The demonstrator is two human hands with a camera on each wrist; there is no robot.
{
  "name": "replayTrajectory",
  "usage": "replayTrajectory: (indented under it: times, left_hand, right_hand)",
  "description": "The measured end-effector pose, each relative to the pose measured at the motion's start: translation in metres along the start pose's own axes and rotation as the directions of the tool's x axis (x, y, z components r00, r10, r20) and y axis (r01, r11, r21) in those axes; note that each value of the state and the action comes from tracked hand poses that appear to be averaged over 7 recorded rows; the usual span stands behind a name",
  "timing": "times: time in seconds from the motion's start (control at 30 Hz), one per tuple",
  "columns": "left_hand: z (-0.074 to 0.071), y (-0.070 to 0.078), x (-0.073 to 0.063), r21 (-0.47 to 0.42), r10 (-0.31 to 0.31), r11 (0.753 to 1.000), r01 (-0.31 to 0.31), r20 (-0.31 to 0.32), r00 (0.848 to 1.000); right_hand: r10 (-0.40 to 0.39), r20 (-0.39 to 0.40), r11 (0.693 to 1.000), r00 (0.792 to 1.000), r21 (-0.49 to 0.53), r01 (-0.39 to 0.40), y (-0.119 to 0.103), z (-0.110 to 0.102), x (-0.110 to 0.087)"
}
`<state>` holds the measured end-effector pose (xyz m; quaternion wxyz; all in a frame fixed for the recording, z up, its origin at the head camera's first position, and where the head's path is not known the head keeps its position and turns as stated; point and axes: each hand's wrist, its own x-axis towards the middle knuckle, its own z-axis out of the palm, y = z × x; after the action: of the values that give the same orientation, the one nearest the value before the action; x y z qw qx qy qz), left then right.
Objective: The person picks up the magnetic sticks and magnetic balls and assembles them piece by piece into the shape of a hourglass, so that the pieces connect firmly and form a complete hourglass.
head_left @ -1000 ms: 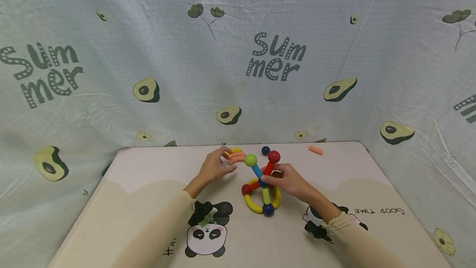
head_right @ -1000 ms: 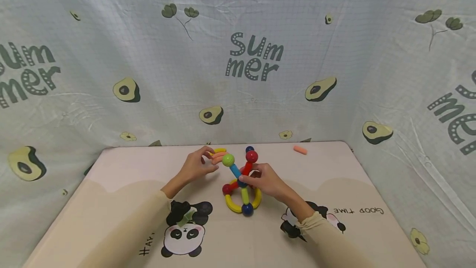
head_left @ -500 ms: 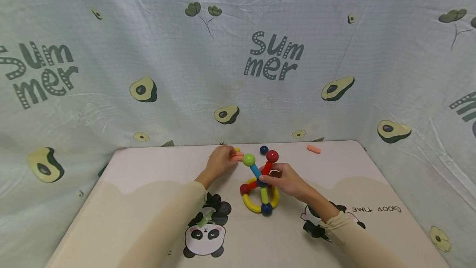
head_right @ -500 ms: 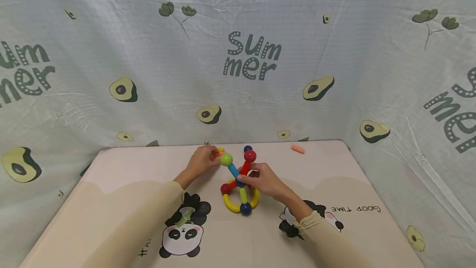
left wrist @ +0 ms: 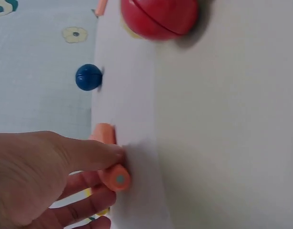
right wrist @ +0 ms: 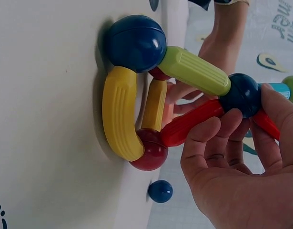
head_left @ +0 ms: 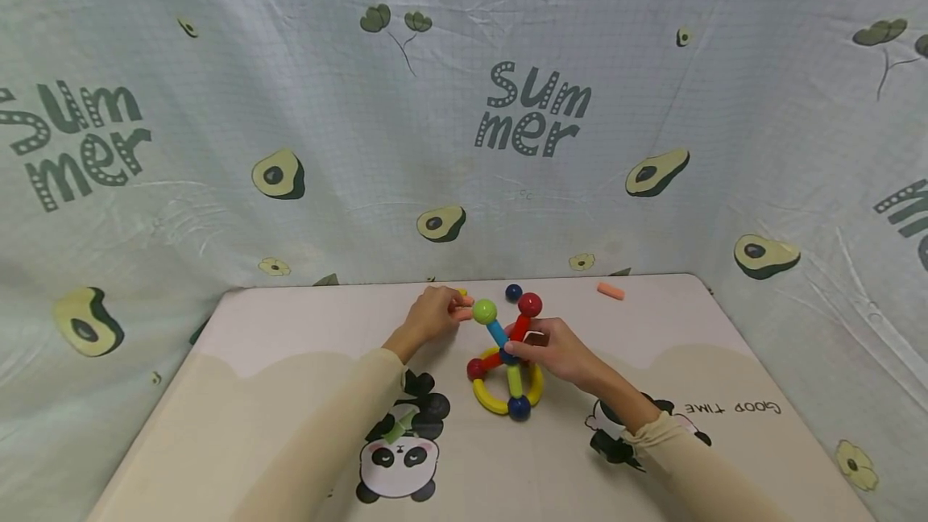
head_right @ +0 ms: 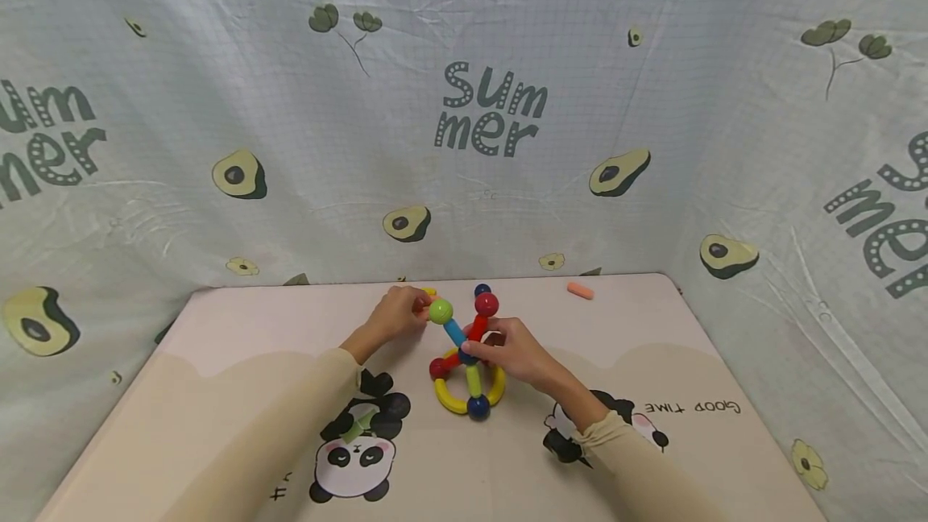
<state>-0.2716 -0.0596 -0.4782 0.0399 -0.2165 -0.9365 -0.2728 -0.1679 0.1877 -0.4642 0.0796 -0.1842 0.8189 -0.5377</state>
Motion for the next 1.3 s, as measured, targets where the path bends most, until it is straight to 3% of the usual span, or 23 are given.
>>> replayTrajectory:
  times: [0.2, 0.33, 0.6, 0.8, 0.97, 1.13, 1.3]
  left_hand:
    - [-0.003, 0.002, 0.000, -0.030, 0.009, 1.000, -0.006, 0.114, 0.993]
    - [-0.004, 0.003, 0.000, -0.022, 0.030, 0.999, -0.028, 0.151, 0.988]
    - [-0.005, 0.004, -0.003, -0.033, 0.032, 0.999, -0.027, 0.153, 0.988]
    - [-0.011, 0.002, -0.004, -0.172, 0.035, 0.985, -0.012, 0.128, 0.991]
    - [-0.025, 0.006, -0.004, -0.347, -0.040, 0.933, 0.090, 0.149, 0.988]
    - [-0.045, 0.019, 0.000, -0.524, -0.071, 0.834, 0.174, 0.211, 0.975]
    - [-0.061, 0.034, 0.005, -0.613, -0.089, 0.753, 0.240, 0.266, 0.960]
  right_hand:
    - [0.000, 0.001, 1.000, 1.000, -0.002, 0.000, 0.000, -0.001, 0.000]
    - [0.001, 0.001, 1.000, 1.000, -0.005, -0.001, 0.000, 0.000, 0.000]
    - [0.002, 0.002, 1.000, 1.000, -0.005, -0.002, -0.001, -0.001, 0.000]
    - [0.001, 0.009, 1.000, 1.000, 0.000, -0.001, -0.002, -0.001, -0.001]
    - [0.009, 0.014, 1.000, 1.000, 0.008, -0.009, -0.003, -0.001, -0.001]
    - [0.006, 0.021, 1.000, 1.000, -0.010, -0.006, -0.002, -0.002, 0.001]
    - [-0.004, 0.033, 1.000, 0.999, -0.021, 0.005, -0.001, -0.004, 0.003]
